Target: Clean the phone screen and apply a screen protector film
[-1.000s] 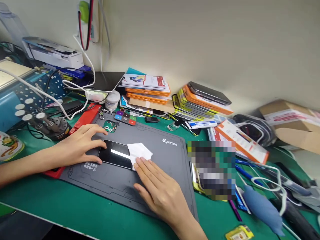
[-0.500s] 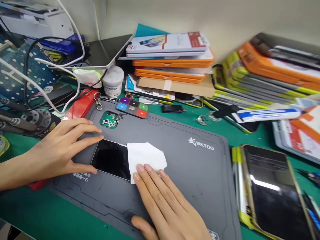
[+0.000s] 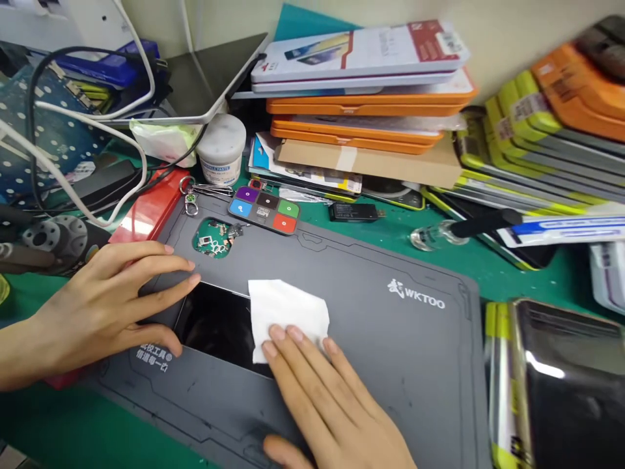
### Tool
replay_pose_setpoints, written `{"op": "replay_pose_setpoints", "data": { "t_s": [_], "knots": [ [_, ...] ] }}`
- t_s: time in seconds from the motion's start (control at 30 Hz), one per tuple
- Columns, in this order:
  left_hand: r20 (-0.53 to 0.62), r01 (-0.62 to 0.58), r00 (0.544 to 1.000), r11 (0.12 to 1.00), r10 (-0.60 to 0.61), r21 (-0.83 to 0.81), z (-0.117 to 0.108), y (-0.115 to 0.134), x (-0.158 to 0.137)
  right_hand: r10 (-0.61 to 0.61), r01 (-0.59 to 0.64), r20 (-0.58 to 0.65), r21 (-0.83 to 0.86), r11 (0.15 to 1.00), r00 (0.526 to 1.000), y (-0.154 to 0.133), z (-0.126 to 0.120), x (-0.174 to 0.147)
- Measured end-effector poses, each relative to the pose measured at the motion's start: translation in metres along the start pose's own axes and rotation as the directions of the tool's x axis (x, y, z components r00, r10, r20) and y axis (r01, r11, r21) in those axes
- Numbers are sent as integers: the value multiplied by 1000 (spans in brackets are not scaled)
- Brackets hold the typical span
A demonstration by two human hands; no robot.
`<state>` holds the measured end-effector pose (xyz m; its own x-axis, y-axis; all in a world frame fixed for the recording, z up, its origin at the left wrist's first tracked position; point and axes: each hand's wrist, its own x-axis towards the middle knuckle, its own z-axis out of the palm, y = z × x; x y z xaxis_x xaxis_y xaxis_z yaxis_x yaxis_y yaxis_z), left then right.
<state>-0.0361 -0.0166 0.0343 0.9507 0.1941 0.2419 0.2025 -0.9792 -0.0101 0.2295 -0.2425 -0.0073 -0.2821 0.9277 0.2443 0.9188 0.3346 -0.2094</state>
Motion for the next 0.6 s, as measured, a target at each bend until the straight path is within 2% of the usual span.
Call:
{"op": "replay_pose_setpoints", "data": {
  "t_s": [0.13,0.33,0.47,0.6],
  "knots": [
    [-42,-30,999,999,31,17,2,-2,1,52,-55,-52,-57,997,997,-5,0,0],
    [-87,-25,996,998,20,-55,10,-6,-3,-27,5,-163,-133,991,986,-11,1,2],
    [-77,-12,997,997,6,-78,13,-7,-5,-66,46,-126,-156,987,990,-21,2,16],
    [-85,-13,996,997,7,-76,14,-10,-5,-81,72,-77,-123,990,994,-38,7,45]
  ]
}}
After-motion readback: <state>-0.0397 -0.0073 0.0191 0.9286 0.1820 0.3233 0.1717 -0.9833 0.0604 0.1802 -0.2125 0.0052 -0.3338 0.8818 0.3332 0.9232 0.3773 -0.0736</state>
